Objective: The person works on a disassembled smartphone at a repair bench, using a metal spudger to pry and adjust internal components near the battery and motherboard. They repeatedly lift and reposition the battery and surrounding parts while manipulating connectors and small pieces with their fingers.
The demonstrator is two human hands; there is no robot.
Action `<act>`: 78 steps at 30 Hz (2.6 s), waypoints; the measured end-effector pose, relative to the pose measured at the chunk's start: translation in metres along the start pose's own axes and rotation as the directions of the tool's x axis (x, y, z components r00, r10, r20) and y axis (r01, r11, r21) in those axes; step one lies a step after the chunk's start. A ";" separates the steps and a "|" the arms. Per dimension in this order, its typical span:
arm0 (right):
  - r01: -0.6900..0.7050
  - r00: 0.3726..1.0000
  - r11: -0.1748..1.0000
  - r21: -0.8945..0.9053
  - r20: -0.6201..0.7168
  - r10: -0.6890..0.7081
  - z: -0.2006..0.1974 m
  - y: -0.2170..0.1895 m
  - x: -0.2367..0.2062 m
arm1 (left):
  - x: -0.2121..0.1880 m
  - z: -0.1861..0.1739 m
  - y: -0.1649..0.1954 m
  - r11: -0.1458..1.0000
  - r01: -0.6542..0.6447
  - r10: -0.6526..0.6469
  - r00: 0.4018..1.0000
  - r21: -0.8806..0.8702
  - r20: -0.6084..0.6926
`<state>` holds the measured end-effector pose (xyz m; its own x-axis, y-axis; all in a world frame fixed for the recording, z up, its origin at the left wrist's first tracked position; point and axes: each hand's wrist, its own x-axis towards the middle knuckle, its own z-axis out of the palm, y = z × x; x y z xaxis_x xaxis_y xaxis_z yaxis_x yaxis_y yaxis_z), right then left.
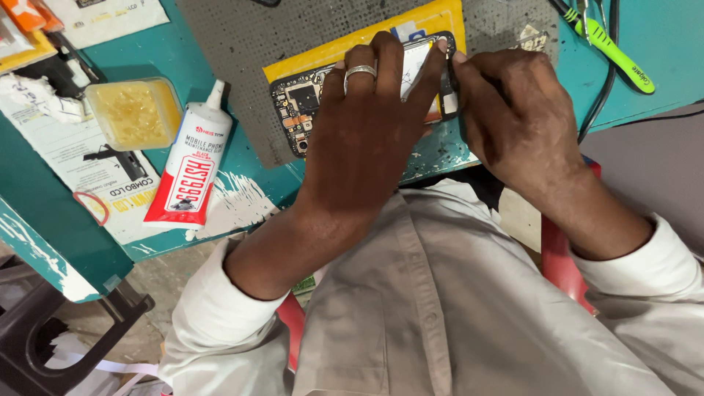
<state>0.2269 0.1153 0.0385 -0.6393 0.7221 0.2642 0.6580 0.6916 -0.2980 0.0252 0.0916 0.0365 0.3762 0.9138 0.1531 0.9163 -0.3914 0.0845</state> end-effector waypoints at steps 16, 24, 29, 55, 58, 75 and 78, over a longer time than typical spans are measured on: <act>-0.086 0.996 0.963 0.255 0.051 0.076 -0.008 0.020 0.016 | 0.004 -0.006 -0.004 0.999 -0.021 0.023 0.995 -0.024 0.098; -0.545 0.820 0.483 0.685 0.317 0.476 0.009 0.040 0.014 | 0.003 -0.006 -0.005 0.999 -0.030 0.031 0.998 -0.016 0.055; -0.534 0.841 0.504 0.679 0.365 0.399 0.009 0.045 0.020 | -0.001 -0.003 -0.007 0.998 -0.021 0.024 0.999 -0.062 0.041; -0.743 0.659 0.530 0.408 0.583 0.475 -0.006 0.043 0.045 | -0.004 0.002 -0.010 0.997 -0.033 0.035 0.999 -0.070 0.029; -0.705 0.695 0.565 0.429 0.576 0.430 -0.005 0.045 0.045 | -0.004 0.003 -0.010 0.996 -0.029 0.031 0.999 -0.080 0.019; -0.775 0.613 0.499 0.387 0.651 0.448 0.006 0.054 0.040 | -0.003 0.000 -0.011 0.998 -0.030 0.031 0.999 -0.059 0.032; -0.821 0.537 0.477 0.313 0.705 0.463 0.015 0.068 0.033 | -0.003 -0.002 -0.011 0.995 -0.026 0.030 0.999 -0.095 0.042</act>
<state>0.2440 0.1859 0.0129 -0.3193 0.6963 -0.6428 0.7146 -0.2686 -0.6460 0.0139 0.0925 0.0366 0.4087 0.9055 0.1142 0.8893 -0.4232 0.1734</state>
